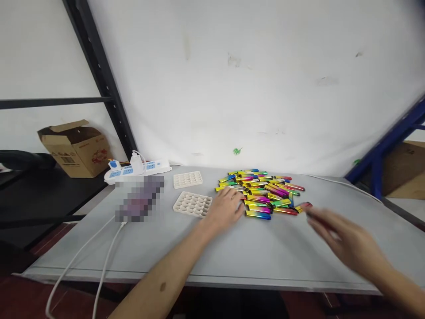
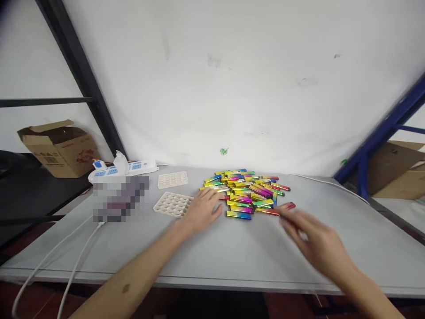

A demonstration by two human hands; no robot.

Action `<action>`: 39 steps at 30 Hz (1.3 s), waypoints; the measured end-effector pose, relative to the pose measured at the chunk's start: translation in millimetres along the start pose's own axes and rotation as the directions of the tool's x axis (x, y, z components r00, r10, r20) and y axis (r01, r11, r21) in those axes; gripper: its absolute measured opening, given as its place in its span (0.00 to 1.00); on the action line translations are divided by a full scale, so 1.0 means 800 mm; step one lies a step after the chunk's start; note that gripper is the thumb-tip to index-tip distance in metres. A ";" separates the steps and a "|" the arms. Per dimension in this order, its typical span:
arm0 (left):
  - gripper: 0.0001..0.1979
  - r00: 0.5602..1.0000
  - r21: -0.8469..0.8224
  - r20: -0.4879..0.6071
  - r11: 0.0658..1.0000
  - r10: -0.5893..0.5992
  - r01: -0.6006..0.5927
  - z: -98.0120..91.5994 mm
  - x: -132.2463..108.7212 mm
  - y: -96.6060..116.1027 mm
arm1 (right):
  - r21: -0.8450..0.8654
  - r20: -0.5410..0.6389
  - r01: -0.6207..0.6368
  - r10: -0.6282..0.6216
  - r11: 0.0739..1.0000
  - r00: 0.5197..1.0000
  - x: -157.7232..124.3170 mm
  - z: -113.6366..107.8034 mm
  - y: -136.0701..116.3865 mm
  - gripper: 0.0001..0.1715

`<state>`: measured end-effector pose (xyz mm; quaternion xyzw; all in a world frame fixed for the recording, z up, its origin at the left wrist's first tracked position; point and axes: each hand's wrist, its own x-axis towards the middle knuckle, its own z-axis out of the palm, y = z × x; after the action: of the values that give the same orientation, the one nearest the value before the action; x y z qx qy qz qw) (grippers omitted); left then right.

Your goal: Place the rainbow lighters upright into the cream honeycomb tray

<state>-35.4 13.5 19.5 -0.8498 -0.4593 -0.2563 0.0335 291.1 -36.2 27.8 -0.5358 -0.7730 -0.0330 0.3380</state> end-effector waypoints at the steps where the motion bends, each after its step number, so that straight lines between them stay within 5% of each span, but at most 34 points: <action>1: 0.12 0.999 0.027 -0.019 0.999 -0.030 0.031 -0.005 -0.003 -0.009 | -0.050 -0.041 -0.020 0.018 0.999 0.999 0.035 0.017 0.012 0.22; 5: 0.17 0.974 0.179 -0.120 0.961 -0.191 0.210 -0.029 -0.035 -0.050 | -0.117 -0.213 -0.138 0.111 0.983 0.971 0.107 0.084 0.066 0.28; 9: 0.24 0.925 0.320 -0.108 0.868 -0.365 0.380 -0.044 -0.086 -0.077 | -0.118 -0.176 -0.219 0.197 0.969 0.964 0.096 0.114 0.103 0.30; 12: 0.26 0.893 0.323 -0.058 0.838 -0.446 0.440 -0.046 -0.116 -0.074 | -0.140 -0.142 -0.304 0.284 0.942 0.948 0.089 0.114 0.111 0.31; 15: 0.24 0.928 0.315 -0.011 0.879 -0.373 0.358 -0.046 -0.132 -0.047 | -0.149 -0.076 -0.366 0.358 0.919 0.931 0.093 0.113 0.106 0.31; 19: 0.19 0.990 0.135 0.111 0.988 -0.087 0.071 -0.045 -0.129 0.008 | -0.136 -0.033 -0.372 0.371 0.918 0.928 0.097 0.115 0.097 0.30; 23: 0.21 0.965 -0.066 0.248 0.995 0.083 -0.069 -0.032 -0.094 0.046 | -0.123 -0.089 -0.395 0.387 0.910 0.918 0.096 0.114 0.093 0.30; 26: 0.22 0.930 -0.100 0.306 0.978 0.205 -0.183 -0.018 -0.059 0.046 | -0.118 -0.150 -0.403 0.385 0.908 0.911 0.097 0.112 0.092 0.26; 33: 0.25 0.903 -0.202 0.290 0.943 0.317 -0.266 -0.003 -0.029 0.015 | -0.118 -0.262 -0.160 0.124 0.980 0.957 0.099 0.110 0.068 0.14; 36: 0.26 0.903 -0.230 0.283 0.937 0.322 -0.262 -0.004 -0.029 0.010 | -0.117 -0.226 0.138 -0.162 0.983 0.961 0.111 0.115 0.036 0.12; 39: 0.32 0.900 -0.286 0.295 0.928 0.320 -0.236 -0.008 -0.031 0.006 | -0.170 -0.060 0.472 -0.487 0.865 0.871 0.130 0.124 0.006 0.11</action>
<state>-45.4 -9.6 14.2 -0.9358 -0.2961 -0.1540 -0.1136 226.2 90.7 8.2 -0.3484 -0.8592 -0.2007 0.3165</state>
